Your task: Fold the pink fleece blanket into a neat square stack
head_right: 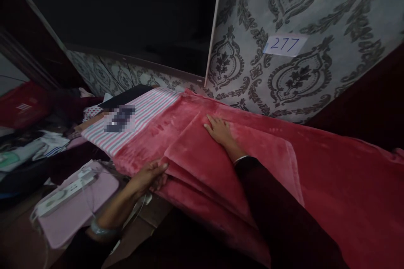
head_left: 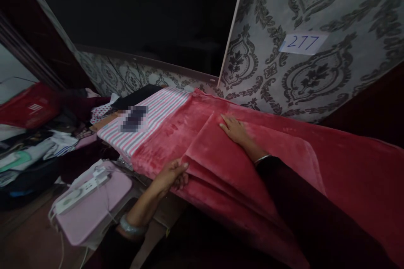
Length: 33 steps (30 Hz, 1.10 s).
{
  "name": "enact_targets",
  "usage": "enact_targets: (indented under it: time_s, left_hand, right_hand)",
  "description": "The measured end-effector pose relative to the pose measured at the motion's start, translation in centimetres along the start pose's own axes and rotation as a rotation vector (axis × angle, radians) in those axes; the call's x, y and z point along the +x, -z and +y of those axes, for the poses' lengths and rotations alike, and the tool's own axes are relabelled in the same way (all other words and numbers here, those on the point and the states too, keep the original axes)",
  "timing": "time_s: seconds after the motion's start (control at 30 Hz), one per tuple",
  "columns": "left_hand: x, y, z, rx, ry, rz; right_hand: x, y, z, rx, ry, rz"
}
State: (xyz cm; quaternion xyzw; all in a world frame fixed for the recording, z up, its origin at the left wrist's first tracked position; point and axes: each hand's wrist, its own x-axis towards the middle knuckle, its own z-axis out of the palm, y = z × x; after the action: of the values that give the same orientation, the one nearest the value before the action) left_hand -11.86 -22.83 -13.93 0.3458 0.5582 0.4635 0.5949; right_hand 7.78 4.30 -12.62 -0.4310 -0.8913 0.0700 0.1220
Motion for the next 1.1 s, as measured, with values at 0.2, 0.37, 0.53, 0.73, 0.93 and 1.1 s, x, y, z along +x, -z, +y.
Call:
enact_targets:
  time_s: [0.2, 0.37, 0.53, 0.73, 0.93, 1.1]
  left_hand:
    - [-0.8, 0.7, -0.3, 0.054, -0.003, -0.010]
    - [-1.1, 0.7, 0.5, 0.140, -0.003, 0.009]
    - [-1.5, 0.2, 2.1, 0.596, -0.519, 0.550]
    - [0.8, -4.9, 4.9, 1.146, -0.875, 0.314]
    - [3.3, -7.5, 3.6, 1.379, -0.724, 0.259]
    - [3.5, -6.8, 0.5, 1.439, -0.671, 0.367]
  right_hand:
    - [-0.6, -0.7, -0.2, -0.023, 0.026, 0.039]
    - [-0.3, 0.3, -0.6, 0.015, -0.010, -0.002]
    - [-1.7, 3.2, 0.8, 0.052, -0.021, -0.089]
    - [-5.4, 6.1, 2.9, -0.020, -0.033, -0.093]
    - [-4.1, 5.9, -0.2, -0.018, 0.009, -0.129]
    - [-0.9, 3.4, -3.3, 0.023, 0.126, -0.116]
